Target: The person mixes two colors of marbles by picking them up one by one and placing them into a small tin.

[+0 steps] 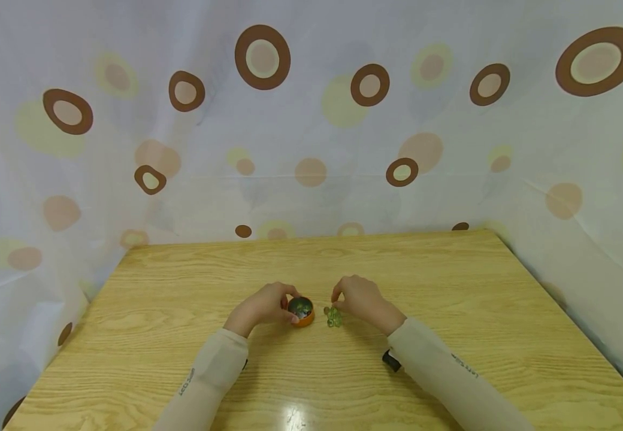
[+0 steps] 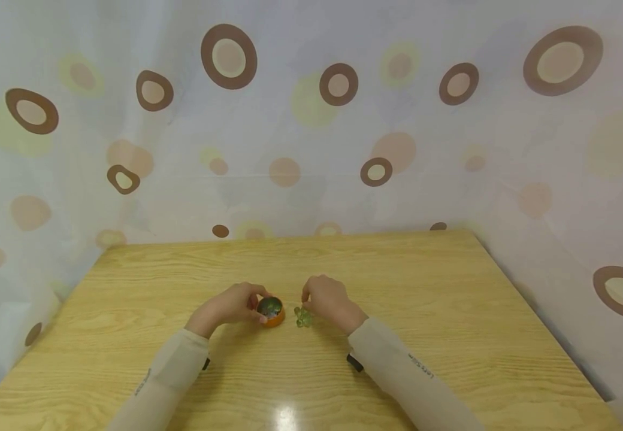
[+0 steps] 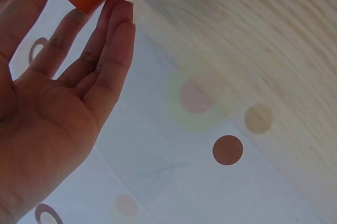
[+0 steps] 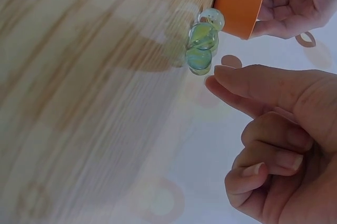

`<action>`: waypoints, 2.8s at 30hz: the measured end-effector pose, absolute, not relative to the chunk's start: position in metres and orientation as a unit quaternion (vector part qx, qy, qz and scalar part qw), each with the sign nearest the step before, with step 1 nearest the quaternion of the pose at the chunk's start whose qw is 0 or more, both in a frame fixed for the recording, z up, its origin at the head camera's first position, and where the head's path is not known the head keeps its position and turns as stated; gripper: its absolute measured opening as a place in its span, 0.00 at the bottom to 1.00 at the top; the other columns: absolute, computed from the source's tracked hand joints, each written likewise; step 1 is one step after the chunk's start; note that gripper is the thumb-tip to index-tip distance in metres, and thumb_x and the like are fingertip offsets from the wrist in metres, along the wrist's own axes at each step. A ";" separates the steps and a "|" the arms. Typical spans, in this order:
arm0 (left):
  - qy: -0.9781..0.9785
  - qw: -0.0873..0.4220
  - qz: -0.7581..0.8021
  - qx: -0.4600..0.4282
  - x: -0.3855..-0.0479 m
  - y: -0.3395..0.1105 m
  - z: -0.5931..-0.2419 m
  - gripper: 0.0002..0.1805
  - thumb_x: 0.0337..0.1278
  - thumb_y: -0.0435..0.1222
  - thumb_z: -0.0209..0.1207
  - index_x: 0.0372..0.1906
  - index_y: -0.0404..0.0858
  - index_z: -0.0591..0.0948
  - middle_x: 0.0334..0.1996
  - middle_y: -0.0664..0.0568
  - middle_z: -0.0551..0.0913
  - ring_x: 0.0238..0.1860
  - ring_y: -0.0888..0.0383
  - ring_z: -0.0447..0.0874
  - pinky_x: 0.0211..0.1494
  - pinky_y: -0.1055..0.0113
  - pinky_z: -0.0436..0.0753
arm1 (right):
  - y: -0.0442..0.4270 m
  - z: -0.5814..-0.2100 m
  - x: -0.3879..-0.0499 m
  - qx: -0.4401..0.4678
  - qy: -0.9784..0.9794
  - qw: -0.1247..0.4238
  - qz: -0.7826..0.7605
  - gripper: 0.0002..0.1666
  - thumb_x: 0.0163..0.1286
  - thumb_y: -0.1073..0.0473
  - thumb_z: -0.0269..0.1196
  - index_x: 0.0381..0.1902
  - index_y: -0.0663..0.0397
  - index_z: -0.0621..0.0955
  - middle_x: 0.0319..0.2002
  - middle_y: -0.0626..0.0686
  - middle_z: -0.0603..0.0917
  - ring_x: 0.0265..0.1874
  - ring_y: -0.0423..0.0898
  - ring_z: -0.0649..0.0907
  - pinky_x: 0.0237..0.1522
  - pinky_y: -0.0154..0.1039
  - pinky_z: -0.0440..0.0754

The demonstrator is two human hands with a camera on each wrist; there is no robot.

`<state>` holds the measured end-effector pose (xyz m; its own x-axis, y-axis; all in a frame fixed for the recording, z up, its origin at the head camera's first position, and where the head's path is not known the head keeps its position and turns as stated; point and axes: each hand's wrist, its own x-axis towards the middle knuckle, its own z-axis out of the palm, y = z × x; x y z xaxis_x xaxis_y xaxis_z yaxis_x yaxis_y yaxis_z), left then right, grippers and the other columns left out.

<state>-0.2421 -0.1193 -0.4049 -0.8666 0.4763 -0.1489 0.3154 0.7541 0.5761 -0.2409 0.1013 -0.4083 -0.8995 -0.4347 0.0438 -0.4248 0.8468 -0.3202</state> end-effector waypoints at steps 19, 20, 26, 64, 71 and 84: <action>0.924 0.148 0.283 0.209 -0.241 -0.120 -0.404 0.23 0.48 0.34 0.71 0.52 0.35 0.80 0.29 0.49 0.76 0.31 0.56 0.73 0.37 0.63 0.75 | 0.099 -0.411 -0.243 -0.230 0.959 0.011 -0.164 0.03 0.60 0.59 0.70 0.28 0.52 0.87 0.36 0.52 0.86 0.29 0.48 0.82 0.27 0.44 0.80; 0.924 0.148 0.284 0.209 -0.241 -0.120 -0.404 0.23 0.49 0.34 0.71 0.52 0.35 0.80 0.29 0.50 0.76 0.31 0.56 0.73 0.37 0.63 0.75 | 0.099 -0.411 -0.243 -0.230 0.959 0.011 -0.165 0.03 0.60 0.60 0.70 0.28 0.52 0.87 0.36 0.52 0.86 0.28 0.48 0.82 0.27 0.44 0.79; 0.922 0.150 0.286 0.211 -0.242 -0.121 -0.405 0.23 0.49 0.34 0.71 0.53 0.35 0.80 0.28 0.50 0.76 0.30 0.56 0.72 0.36 0.63 0.74 | 0.101 -0.411 -0.244 -0.217 0.963 0.017 -0.158 0.02 0.60 0.59 0.70 0.29 0.51 0.87 0.39 0.53 0.85 0.32 0.50 0.83 0.27 0.43 0.80; 0.922 0.150 0.280 0.219 -0.240 -0.121 -0.403 0.24 0.51 0.34 0.70 0.54 0.34 0.79 0.28 0.50 0.76 0.29 0.56 0.73 0.35 0.63 0.74 | 0.100 -0.408 -0.244 -0.222 0.960 0.012 -0.173 0.08 0.65 0.58 0.67 0.40 0.54 0.87 0.44 0.55 0.86 0.34 0.51 0.84 0.27 0.43 0.81; 0.924 0.149 0.275 0.220 -0.240 -0.120 -0.402 0.24 0.51 0.35 0.70 0.54 0.34 0.79 0.29 0.50 0.76 0.30 0.56 0.73 0.36 0.62 0.75 | 0.095 -0.406 -0.243 -0.238 0.953 -0.018 -0.187 0.10 0.65 0.58 0.67 0.42 0.54 0.87 0.43 0.55 0.86 0.37 0.53 0.84 0.29 0.45 0.81; 0.926 0.148 0.270 0.219 -0.241 -0.120 -0.403 0.24 0.50 0.35 0.71 0.53 0.34 0.80 0.28 0.50 0.77 0.29 0.56 0.74 0.35 0.62 0.76 | 0.085 -0.403 -0.243 -0.256 0.946 -0.030 -0.195 0.10 0.65 0.56 0.66 0.42 0.52 0.87 0.40 0.54 0.87 0.27 0.45 0.83 0.24 0.39 0.79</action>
